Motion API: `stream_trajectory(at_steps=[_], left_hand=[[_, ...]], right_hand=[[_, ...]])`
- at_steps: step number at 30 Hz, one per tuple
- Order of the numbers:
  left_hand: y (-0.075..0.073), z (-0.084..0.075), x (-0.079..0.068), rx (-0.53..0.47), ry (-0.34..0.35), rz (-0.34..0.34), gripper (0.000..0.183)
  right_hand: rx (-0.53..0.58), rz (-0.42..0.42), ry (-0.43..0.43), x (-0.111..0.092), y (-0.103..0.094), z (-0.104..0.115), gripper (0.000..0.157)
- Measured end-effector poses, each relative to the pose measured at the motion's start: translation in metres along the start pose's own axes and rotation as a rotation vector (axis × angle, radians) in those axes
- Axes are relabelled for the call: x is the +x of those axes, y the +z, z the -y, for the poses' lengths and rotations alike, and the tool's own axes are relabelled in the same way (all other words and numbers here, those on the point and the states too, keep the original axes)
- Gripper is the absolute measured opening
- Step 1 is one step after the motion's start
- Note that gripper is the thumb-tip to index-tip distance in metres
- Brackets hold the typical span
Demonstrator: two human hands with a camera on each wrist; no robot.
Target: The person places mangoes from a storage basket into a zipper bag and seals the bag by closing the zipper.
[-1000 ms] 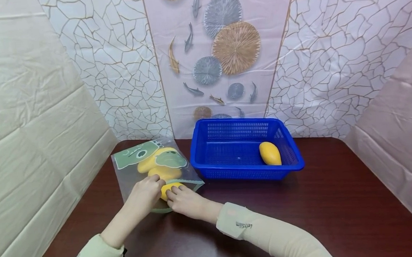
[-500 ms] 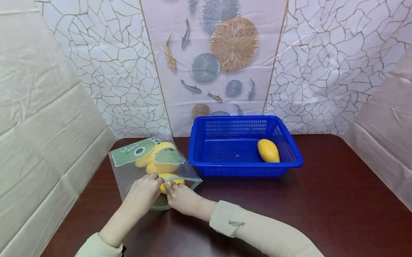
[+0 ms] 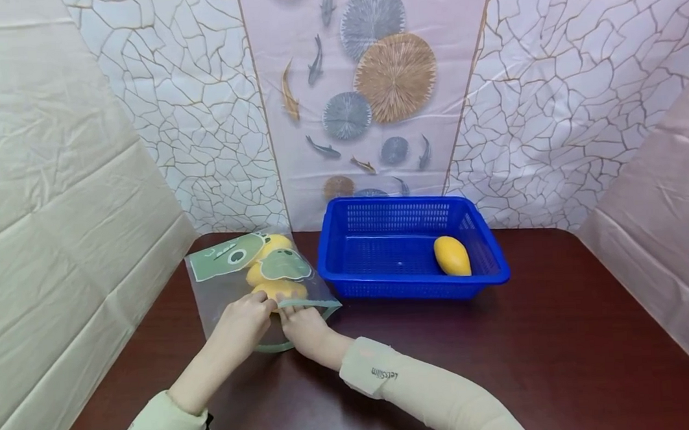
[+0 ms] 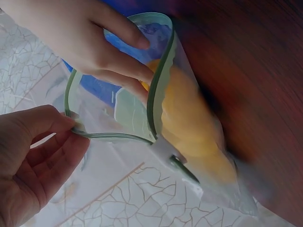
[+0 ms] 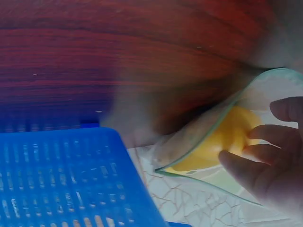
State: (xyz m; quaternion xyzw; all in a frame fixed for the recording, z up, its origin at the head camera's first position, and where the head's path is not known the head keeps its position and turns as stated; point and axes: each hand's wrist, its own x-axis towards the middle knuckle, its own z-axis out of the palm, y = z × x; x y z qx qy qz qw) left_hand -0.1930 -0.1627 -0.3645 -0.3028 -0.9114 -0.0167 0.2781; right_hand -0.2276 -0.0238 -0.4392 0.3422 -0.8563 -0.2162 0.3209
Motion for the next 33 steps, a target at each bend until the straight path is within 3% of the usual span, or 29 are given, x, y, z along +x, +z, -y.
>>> stream_trajectory(at_steps=[4, 12, 21, 27, 33], left_hand=[[-0.001, 0.0, 0.001, -0.006, -0.018, 0.022, 0.017], [-0.001, -0.001, -0.001, -0.028, -0.057, 0.077, 0.016], [0.003, -0.002, -0.006, -0.049, -0.058, 0.102, 0.026], [0.005, -0.002, -0.005, -0.064, -0.084, 0.155, 0.03], [0.008, -0.005, -0.006, -0.037, -0.069, 0.14, 0.032]], right_hand=[[0.029, -0.01, 0.019, -0.003, -0.004, 0.001, 0.037], [0.203, 0.161, -0.083, -0.009, -0.019, -0.005, 0.039], [0.392, 0.047, -0.219, -0.028, -0.043, -0.019, 0.013], [0.493, 0.05, -0.18, -0.035, -0.05, -0.034, 0.012], [0.598, 0.076, -0.11, -0.04, -0.05, -0.048, 0.013]])
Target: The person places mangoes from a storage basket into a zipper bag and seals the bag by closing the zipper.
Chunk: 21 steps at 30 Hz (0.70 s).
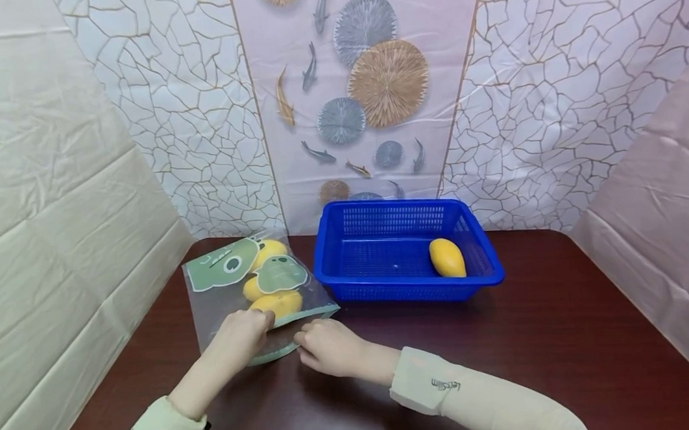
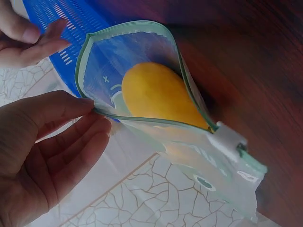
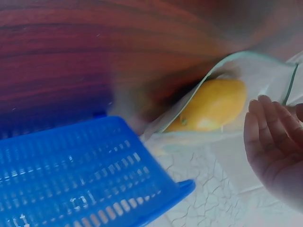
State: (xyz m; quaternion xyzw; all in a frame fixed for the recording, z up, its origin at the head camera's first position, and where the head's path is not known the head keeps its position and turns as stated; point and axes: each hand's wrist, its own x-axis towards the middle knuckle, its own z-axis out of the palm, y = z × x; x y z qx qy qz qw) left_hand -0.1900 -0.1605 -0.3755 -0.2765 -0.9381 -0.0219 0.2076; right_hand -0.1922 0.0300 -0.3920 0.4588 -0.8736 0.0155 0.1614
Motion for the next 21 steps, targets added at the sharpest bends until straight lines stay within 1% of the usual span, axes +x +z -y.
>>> stream_trajectory(at_steps=[3, 8, 13, 17, 21], left_hand=[[0.003, 0.0, -0.001, 0.013, 0.02, 0.002, 0.03], [0.007, 0.0, -0.002, 0.003, 0.047, 0.023, 0.026], [0.01, 0.001, -0.003, -0.009, 0.058, 0.031, 0.027], [0.012, 0.001, -0.003, -0.019, 0.058, 0.043, 0.026], [0.013, 0.003, -0.002, -0.034, 0.052, 0.094, 0.024]], right_hand=[[0.056, -0.019, 0.031, -0.003, -0.004, -0.008, 0.012], [0.171, -0.049, 0.077, -0.009, -0.01, -0.023, 0.009], [0.269, -0.065, 0.116, -0.018, -0.014, -0.036, 0.011], [0.306, -0.068, 0.148, -0.025, -0.018, -0.044, 0.012], [0.315, -0.075, 0.168, -0.031, -0.024, -0.051, 0.011]])
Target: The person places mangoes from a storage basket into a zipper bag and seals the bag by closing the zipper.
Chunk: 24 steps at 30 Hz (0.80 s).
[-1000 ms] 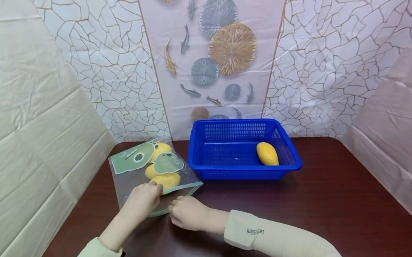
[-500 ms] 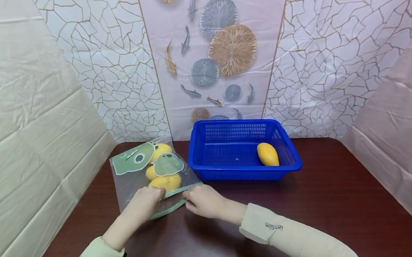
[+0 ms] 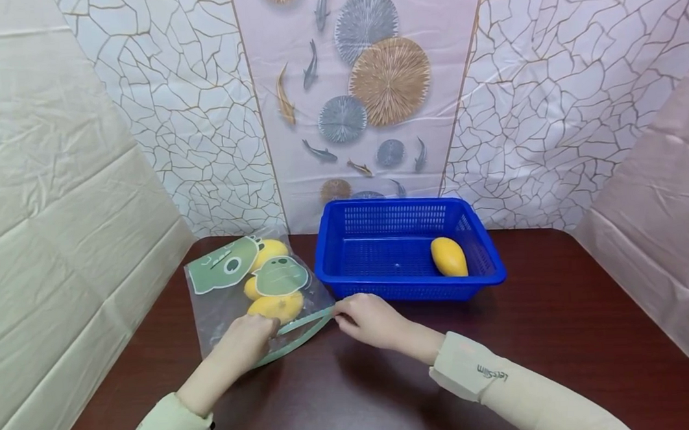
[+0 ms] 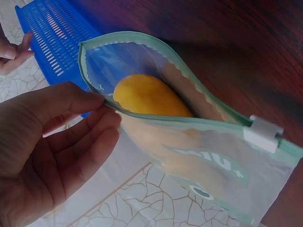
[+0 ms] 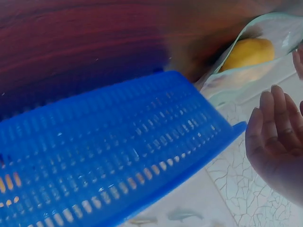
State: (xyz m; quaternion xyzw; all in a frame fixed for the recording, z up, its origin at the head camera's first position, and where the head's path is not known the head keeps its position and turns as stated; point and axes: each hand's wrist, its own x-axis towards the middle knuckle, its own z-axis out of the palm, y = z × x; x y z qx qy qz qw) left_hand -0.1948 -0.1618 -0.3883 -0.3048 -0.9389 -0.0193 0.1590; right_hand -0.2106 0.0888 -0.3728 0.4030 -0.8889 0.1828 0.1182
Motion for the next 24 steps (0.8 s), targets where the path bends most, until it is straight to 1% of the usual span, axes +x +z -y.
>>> stream_trajectory(at_steps=[3, 8, 13, 16, 21, 24], left_hand=[[0.001, 0.001, 0.0, -0.013, -0.01, 0.035, 0.026], [0.003, 0.003, 0.0, -0.009, -0.002, 0.046, 0.029], [0.003, 0.003, 0.0, -0.003, 0.003, 0.062, 0.028], [0.003, 0.002, 0.001, -0.001, -0.002, 0.07, 0.025], [0.0, -0.001, 0.001, 0.019, 0.003, 0.029, 0.024], [-0.002, -0.001, 0.003, 0.034, 0.026, -0.008, 0.025]], right_hand=[[0.004, -0.004, 0.007, -0.004, -0.005, -0.004, 0.011], [0.016, -0.022, 0.023, -0.009, -0.015, -0.012, 0.011], [0.067, -0.046, 0.069, -0.014, -0.024, -0.021, 0.013], [0.103, -0.05, 0.112, -0.017, -0.029, -0.025, 0.013], [0.138, -0.056, 0.185, -0.024, -0.039, -0.032, 0.013], [0.143, -0.064, 0.211, -0.028, -0.045, -0.037, 0.014]])
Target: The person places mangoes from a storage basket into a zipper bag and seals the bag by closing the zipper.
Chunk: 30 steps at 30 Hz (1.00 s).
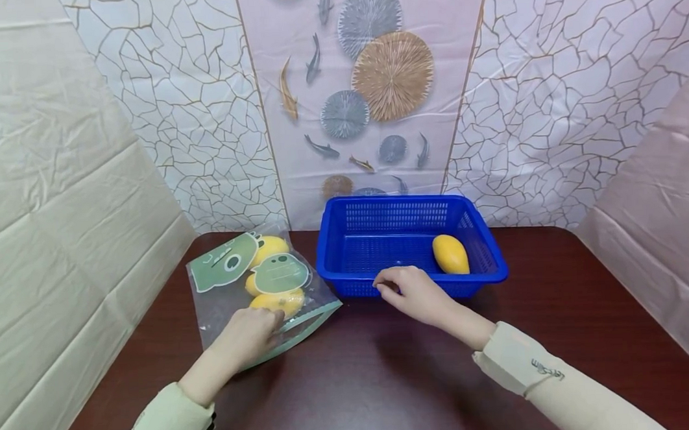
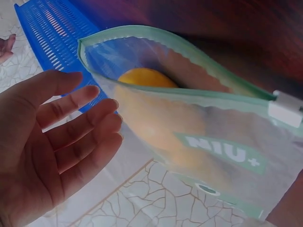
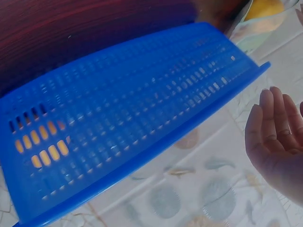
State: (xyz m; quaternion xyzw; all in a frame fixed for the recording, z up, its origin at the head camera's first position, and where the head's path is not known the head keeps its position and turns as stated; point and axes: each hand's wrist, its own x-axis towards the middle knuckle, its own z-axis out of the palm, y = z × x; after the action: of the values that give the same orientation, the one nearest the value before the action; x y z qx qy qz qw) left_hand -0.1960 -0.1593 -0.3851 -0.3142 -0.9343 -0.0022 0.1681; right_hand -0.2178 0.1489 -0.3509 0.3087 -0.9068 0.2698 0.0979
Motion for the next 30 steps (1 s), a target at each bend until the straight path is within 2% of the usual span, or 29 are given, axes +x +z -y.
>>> stream_trajectory(at_steps=[7, 17, 24, 30], left_hand=[[-0.004, 0.0, 0.011, 0.02, 0.042, -0.057, 0.02], [-0.006, -0.006, 0.033, -0.026, 0.033, -0.076, 0.014], [-0.004, -0.011, 0.054, -0.038, 0.044, -0.174, 0.016], [-0.007, -0.018, 0.076, -0.06, 0.058, -0.259, 0.017]], right_hand=[[-0.03, -0.018, 0.041, -0.006, -0.011, -0.014, 0.015], [-0.05, -0.051, 0.088, -0.011, -0.026, -0.032, 0.013], [-0.044, -0.058, 0.124, -0.014, -0.034, -0.046, 0.012], [-0.082, -0.089, 0.14, -0.015, -0.042, -0.057, 0.011]])
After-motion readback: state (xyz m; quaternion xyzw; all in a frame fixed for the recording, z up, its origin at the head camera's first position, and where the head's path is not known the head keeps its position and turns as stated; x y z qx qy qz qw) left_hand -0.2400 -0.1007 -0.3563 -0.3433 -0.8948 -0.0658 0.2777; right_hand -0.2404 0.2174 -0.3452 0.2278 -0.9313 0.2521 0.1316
